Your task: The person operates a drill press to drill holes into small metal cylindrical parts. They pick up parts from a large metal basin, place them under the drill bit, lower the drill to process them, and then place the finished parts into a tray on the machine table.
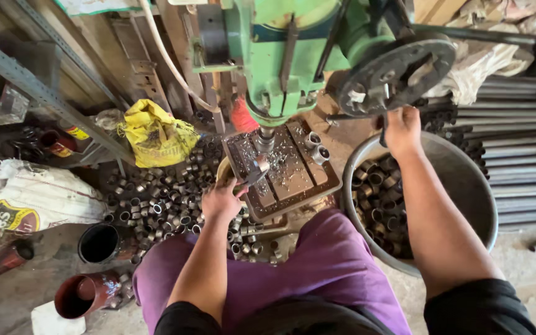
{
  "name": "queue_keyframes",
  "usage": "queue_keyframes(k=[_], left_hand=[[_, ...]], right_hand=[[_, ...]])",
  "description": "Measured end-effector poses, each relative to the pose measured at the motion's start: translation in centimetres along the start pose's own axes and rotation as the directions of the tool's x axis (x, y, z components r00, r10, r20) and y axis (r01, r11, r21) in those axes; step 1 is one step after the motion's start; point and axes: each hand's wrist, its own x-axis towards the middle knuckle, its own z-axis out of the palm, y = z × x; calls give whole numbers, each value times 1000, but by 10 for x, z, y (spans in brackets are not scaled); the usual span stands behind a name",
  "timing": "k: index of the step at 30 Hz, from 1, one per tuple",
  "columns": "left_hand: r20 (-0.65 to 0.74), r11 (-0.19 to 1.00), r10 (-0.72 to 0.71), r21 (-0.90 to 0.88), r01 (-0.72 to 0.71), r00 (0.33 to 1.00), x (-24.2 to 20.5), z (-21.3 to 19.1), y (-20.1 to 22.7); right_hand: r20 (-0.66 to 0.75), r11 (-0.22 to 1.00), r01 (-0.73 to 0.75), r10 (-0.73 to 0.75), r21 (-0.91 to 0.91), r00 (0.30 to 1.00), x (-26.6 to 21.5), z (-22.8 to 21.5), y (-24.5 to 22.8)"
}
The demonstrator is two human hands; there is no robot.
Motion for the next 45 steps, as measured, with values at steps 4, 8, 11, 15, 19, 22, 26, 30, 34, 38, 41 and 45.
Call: queue_keyframes(k=[4,8,11,15,19,22,26,30,34,38,41,45], left_hand=[[-46,999,32,15,-31,998,-2,-7,4],[-161,997,76,36,-71,984,-5,-8,3],[-160,998,70,14,-69,985,-3,-7,3],[-110,997,61,48,-56,992,0,-5,-1],[-146,996,86,51,-79,986,0,-1,-1],[-160,993,100,78,-89,982,-1,1,-2],[-129,994,76,85,-65,989,-2,-4,-1],[59,998,-7,63,3,998,0,-10,4],[-59,998,39,54,-35,998,-3,-12,6],[-170,997,73,25,-70,983,-7,-9,4],[-214,995,94,45,-86,972,-6,-3,0],[-212,994,95,78,-81,973,-2,-3,1]], right_hand=[[108,821,543,-532,-176,840,69,-25,11],[83,727,492,-520,-480,850,120,-19,-28],[109,620,443,-499,-648,859,135,-15,-64],[207,441,407,-434,-800,877,126,-17,-98],[352,242,449,-356,-860,866,89,-31,-130],[451,132,493,-257,-860,855,40,-53,-134],[581,208,620,-223,-756,783,-32,-67,-116],[445,496,523,-277,-693,852,-88,-54,-106],[246,430,490,-507,-758,826,-116,-43,-96],[287,827,449,-364,-338,886,-97,-50,-82],[304,817,503,-421,-283,855,-89,-54,-69],[302,807,539,-466,-241,832,-82,-52,-55]])
